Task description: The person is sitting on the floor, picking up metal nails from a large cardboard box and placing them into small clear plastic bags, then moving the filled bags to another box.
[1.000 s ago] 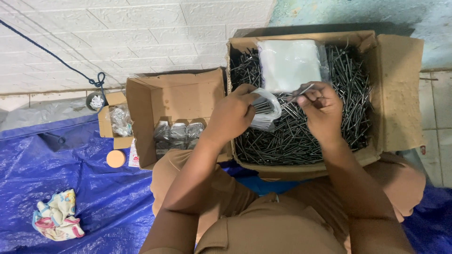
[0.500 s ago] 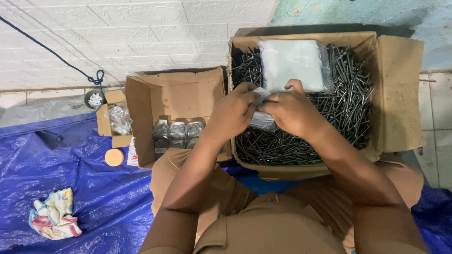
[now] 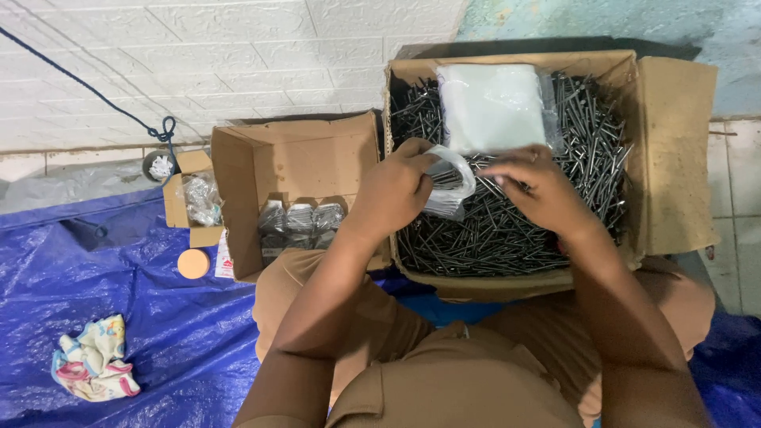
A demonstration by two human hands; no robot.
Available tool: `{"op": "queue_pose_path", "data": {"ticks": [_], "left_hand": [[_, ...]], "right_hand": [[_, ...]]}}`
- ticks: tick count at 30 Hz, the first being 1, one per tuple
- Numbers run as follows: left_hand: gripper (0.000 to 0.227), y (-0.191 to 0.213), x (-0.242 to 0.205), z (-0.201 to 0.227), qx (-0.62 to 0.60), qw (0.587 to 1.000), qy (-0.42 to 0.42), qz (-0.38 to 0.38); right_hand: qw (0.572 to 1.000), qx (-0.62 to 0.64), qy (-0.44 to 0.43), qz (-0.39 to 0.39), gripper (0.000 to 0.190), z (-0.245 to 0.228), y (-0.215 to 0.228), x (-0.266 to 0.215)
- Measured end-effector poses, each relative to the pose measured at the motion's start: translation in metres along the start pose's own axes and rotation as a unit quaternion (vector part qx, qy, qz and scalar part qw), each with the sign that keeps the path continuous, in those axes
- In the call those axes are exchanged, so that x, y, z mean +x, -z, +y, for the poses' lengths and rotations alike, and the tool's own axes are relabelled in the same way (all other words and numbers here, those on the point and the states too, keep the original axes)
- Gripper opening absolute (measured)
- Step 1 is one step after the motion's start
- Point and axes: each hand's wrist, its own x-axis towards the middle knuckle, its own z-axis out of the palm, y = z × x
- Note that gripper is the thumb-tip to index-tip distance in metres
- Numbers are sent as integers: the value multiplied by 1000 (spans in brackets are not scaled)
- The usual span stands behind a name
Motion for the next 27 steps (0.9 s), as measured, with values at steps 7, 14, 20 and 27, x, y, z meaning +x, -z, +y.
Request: {"op": "queue_pose_path", "data": {"ticks": [7,14,20,27], "left_hand": [[26,-3,1,0,10,1000,0,1],[27,-2,1,0,7,1000,-4,-3],[27,1,0,1,-8,1000,-2,-3],[27,0,0,1,-9,1000,-8,-4]], "right_hand": [[964,-228,36,-135,20,19,-14,-28],[984,145,23,102,12,29,-27,-30],[903,363,-34,227,15,-15,-17,-5],[972,128,52,189,20,-48,-32,28]]}}
